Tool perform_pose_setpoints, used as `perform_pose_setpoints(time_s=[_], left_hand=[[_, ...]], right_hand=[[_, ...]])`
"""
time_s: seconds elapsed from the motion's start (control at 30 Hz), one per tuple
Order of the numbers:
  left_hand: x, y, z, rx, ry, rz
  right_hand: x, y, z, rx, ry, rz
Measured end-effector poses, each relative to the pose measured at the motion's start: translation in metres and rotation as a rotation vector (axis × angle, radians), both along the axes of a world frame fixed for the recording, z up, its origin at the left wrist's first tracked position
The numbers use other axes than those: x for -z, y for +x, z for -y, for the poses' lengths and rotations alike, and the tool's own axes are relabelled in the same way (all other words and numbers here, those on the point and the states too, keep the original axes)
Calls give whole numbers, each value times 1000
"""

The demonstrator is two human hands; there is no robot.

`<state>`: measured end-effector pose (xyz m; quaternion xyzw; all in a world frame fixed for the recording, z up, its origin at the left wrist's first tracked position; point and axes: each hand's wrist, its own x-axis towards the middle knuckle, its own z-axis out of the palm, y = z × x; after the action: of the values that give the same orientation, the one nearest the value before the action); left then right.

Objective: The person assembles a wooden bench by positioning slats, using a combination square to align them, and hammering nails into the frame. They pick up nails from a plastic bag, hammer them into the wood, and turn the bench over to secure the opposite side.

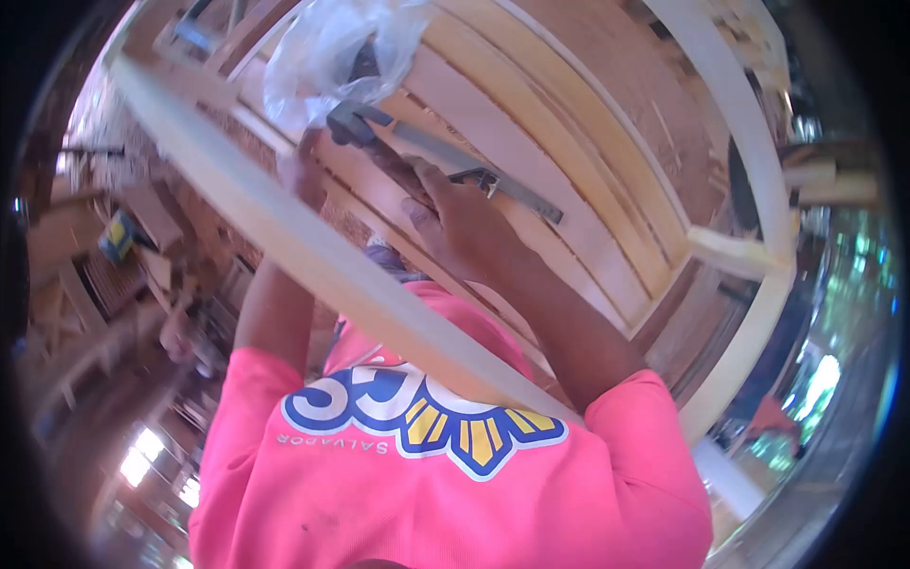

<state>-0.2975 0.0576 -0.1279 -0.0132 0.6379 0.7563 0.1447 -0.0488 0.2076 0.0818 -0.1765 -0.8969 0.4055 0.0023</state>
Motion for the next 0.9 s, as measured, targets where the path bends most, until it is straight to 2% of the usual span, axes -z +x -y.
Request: perform_pose_setpoints(time_s=[0.13, 0.23, 0.33, 0.47, 0.5, 0.57, 0.6, 0.7, 0.8, 0.9], left_hand=[[-10, -2, 2, -55, -11, 8], [-12, -5, -4, -46, -26, 2], [-16, -1, -4, 0, 1, 25], [-14, -2, -3, 101, -12, 11], [-14, -5, 2, 176, -50, -42], [-27, -2, 6, 175, -47, -17], [-41, 6, -2, 41, -35, 98], [-33, 2, -8, 21, 78, 108], [-29, 1, -4, 52, 71, 123], [-33, 3, -1, 51, 113, 107]], right_hand=[[-2, 4, 18, -28, -61, -35], [15, 4, 17, -11, -83, -165], [6, -3, 16, 16, -15, -127], [0, -7, 12, 7, -73, -321], [1, -5, 11, -6, -69, -245], [4, -2, 7, -46, -54, -90], [5, -5, 6, -30, 19, 117], [1, -8, 0, 27, -5, 244], [-13, -6, -5, 52, -78, -316], [-38, -13, -5, 19, -151, -744]])
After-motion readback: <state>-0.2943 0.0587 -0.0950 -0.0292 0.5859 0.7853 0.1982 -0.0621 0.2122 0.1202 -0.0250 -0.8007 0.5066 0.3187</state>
